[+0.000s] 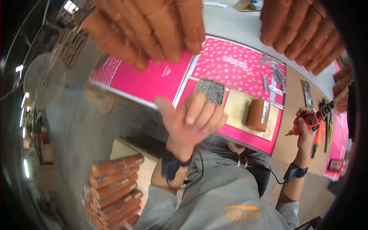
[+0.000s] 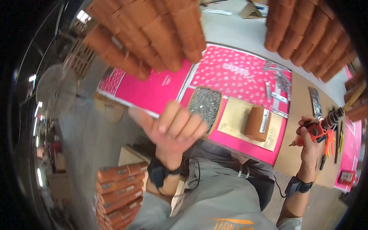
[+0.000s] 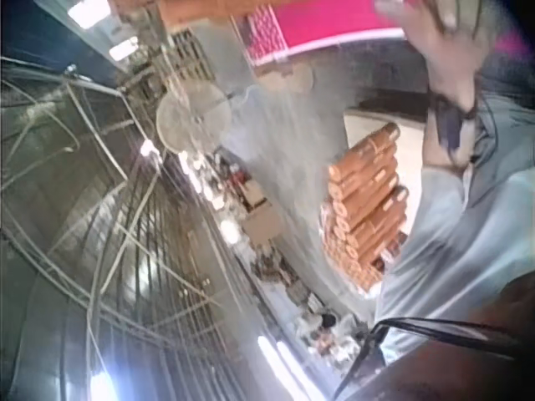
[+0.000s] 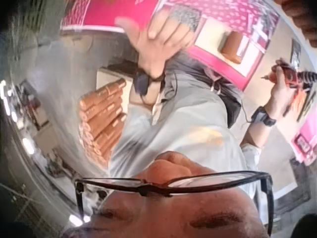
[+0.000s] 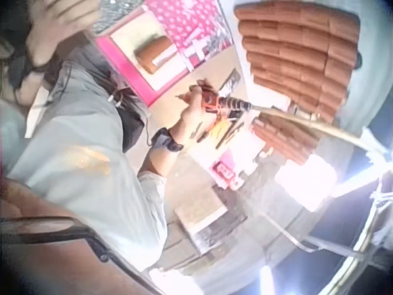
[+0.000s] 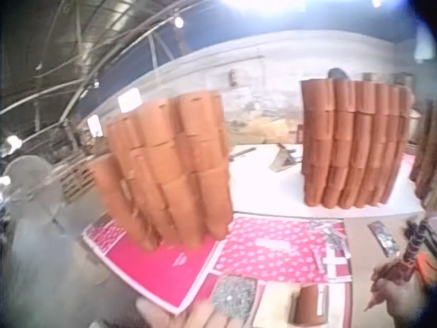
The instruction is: Assembling curved wooden components by attaching metal brackets using a pneumatic screwdriver and pliers.
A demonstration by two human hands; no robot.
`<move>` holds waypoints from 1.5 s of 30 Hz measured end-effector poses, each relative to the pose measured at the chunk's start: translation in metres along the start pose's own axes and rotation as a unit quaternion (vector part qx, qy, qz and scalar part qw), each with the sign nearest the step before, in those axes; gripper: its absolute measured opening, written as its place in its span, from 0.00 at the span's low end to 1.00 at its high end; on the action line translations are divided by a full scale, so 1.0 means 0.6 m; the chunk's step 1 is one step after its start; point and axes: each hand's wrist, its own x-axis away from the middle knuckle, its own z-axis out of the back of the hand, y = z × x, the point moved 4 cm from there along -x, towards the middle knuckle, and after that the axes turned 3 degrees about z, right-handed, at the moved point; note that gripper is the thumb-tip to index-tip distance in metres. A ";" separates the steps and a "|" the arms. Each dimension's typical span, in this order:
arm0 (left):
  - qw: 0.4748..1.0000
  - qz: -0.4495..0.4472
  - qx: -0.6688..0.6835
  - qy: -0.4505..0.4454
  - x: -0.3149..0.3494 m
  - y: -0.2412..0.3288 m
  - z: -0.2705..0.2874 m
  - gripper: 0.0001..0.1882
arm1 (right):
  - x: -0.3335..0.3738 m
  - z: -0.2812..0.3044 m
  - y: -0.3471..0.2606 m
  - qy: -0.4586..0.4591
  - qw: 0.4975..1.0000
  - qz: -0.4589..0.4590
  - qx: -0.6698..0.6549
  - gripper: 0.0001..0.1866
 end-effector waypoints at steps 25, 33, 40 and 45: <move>0.955 0.082 0.056 -0.281 -0.086 -0.021 -0.016 0.48 | -0.025 0.044 0.130 0.032 0.997 0.066 -0.030 0.16; 0.957 0.090 0.045 -0.273 -0.088 -0.017 -0.012 0.48 | -0.025 0.052 0.144 0.035 0.997 0.061 -0.035 0.16; 0.968 0.100 0.020 -0.227 -0.110 -0.008 0.004 0.46 | -0.033 0.042 0.143 0.037 0.997 0.069 -0.027 0.16; 0.989 0.133 0.007 -0.068 -0.151 -0.004 -0.019 0.42 | -0.004 0.064 0.116 0.070 0.997 0.015 -0.020 0.15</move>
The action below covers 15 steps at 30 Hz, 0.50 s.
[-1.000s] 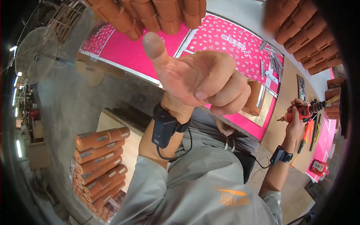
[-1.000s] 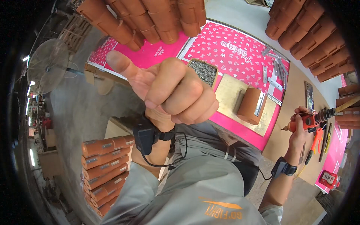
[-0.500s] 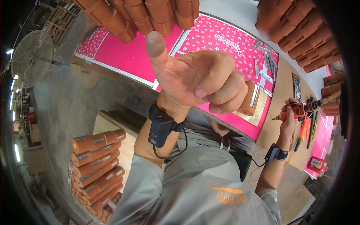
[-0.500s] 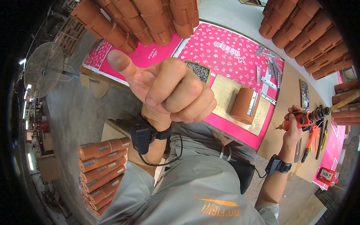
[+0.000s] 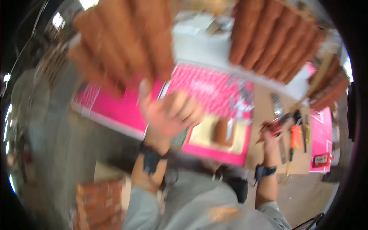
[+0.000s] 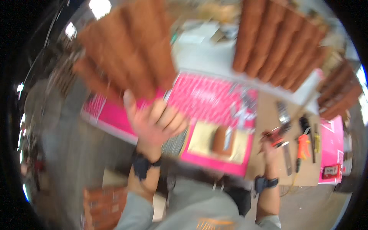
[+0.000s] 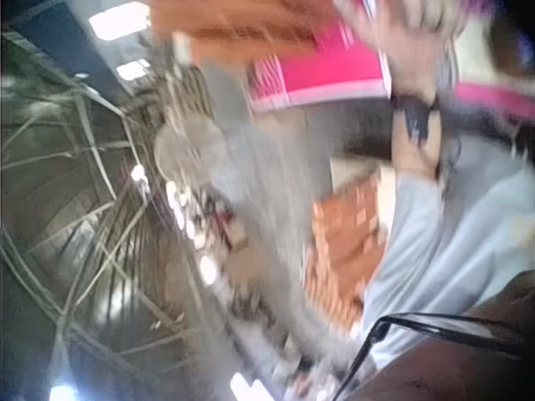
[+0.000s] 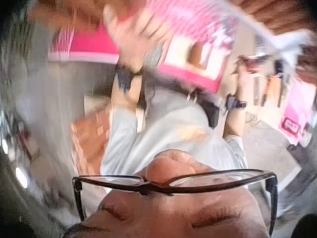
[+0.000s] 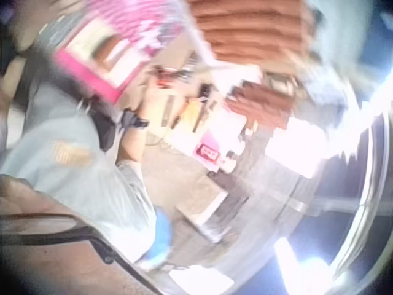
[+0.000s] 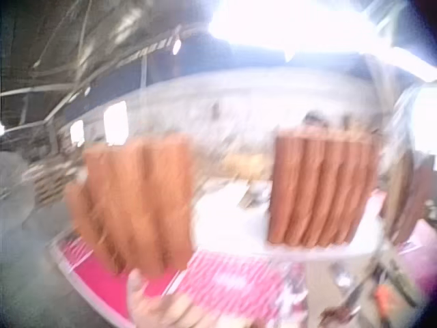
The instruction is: Assembling curved wooden components by attaching metal brackets using a pneumatic screwdriver and pliers.
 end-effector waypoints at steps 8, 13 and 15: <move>0.906 -0.098 -0.083 0.402 -0.126 0.104 0.029 0.36 | 0.003 -0.046 -0.015 0.006 0.998 0.057 0.023 0.12; 0.914 -0.076 -0.121 0.380 -0.235 0.122 -0.004 0.36 | 0.000 -0.038 -0.015 0.022 0.997 0.066 -0.031 0.12; 0.911 -0.070 -0.163 0.373 -0.259 0.129 -0.004 0.36 | -0.002 -0.039 -0.007 0.022 0.997 0.069 -0.025 0.11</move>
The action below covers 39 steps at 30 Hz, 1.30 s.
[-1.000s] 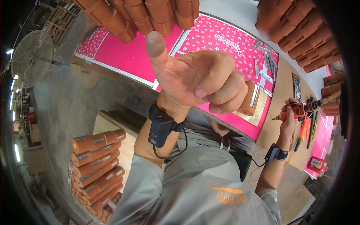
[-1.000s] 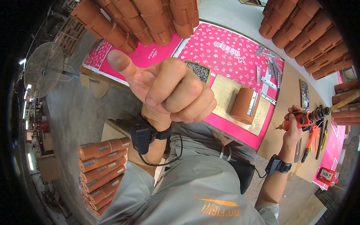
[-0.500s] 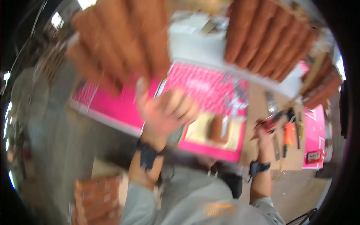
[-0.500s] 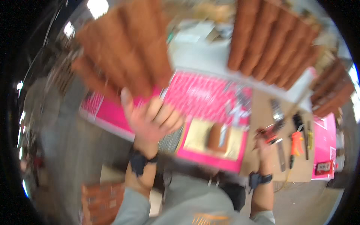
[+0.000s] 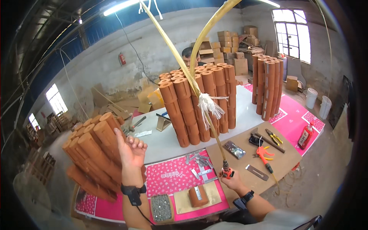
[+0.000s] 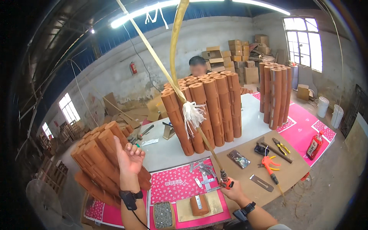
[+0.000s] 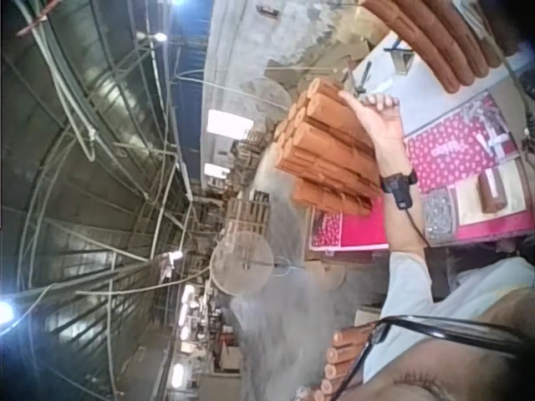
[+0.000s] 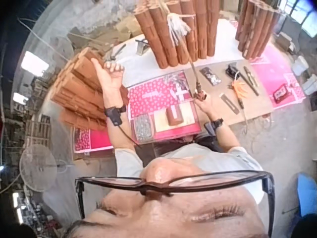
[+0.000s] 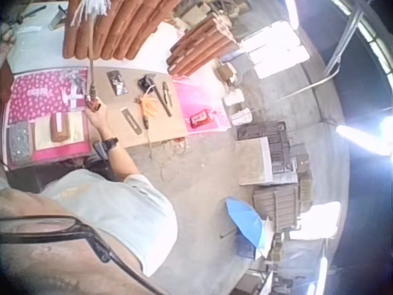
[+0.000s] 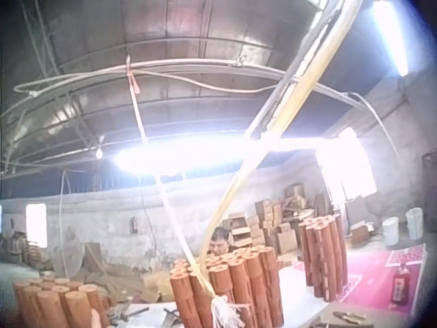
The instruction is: Assembling curved wooden components by attaching metal brackets using a pneumatic screwdriver and pliers.
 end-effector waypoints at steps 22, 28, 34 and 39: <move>0.998 -0.039 -0.044 -0.017 0.042 -0.009 -0.039 0.38 | -0.005 -0.001 0.027 -0.006 1.000 0.009 0.010 0.10; 0.997 -0.040 -0.047 -0.041 0.048 -0.010 -0.048 0.38 | -0.002 -0.002 0.028 -0.006 1.000 0.018 0.013 0.11; 0.996 -0.039 -0.052 -0.052 0.053 -0.011 -0.056 0.38 | -0.002 -0.004 0.009 -0.002 1.000 0.010 -0.027 0.12; 0.996 -0.043 -0.054 -0.050 0.054 -0.012 -0.056 0.38 | -0.001 -0.003 0.026 -0.006 1.000 0.001 -0.017 0.11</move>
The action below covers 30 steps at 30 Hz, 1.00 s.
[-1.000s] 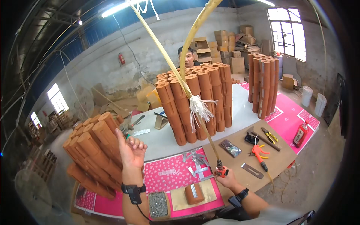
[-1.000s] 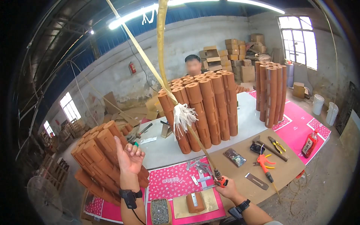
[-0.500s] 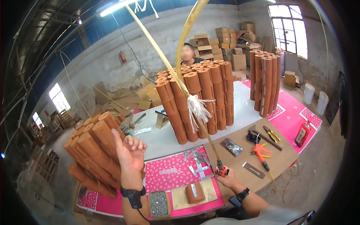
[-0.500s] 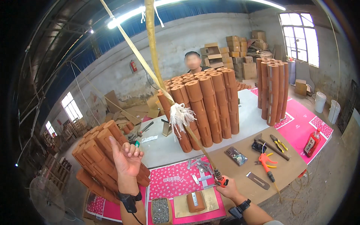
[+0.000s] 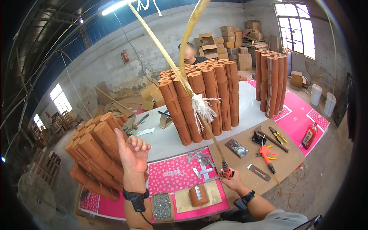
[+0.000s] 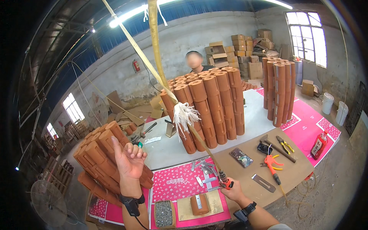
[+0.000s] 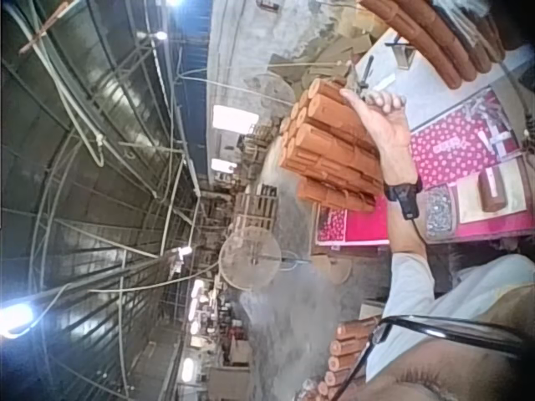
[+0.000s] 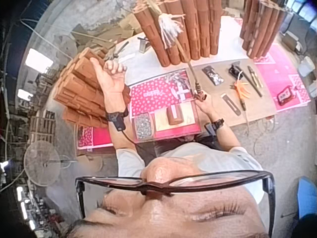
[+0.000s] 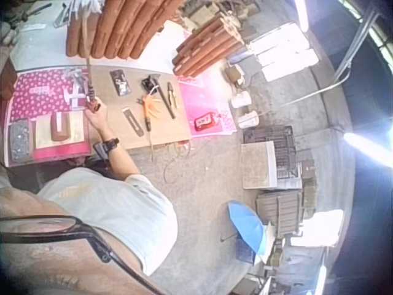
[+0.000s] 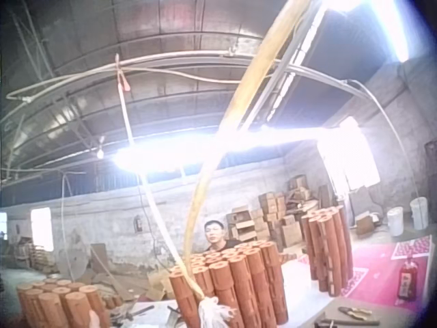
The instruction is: Assembling curved wooden components by attaching metal brackets using a pneumatic screwdriver and pliers.
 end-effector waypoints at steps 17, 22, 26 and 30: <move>0.999 -0.009 -0.019 0.027 -0.015 -0.002 0.006 0.38 | -0.009 0.001 -0.007 0.007 1.000 0.006 -0.004 0.11; 1.000 -0.010 -0.016 0.024 -0.013 0.001 0.012 0.38 | -0.001 -0.001 -0.001 -0.009 1.000 -0.012 0.026 0.11; 1.000 -0.017 -0.012 0.017 0.014 0.003 0.023 0.37 | 0.014 -0.006 -0.004 -0.012 1.000 0.000 0.019 0.11; 0.991 -0.035 0.051 -0.121 0.037 -0.010 0.011 0.35 | 0.023 0.008 0.016 -0.010 1.000 -0.019 -0.004 0.13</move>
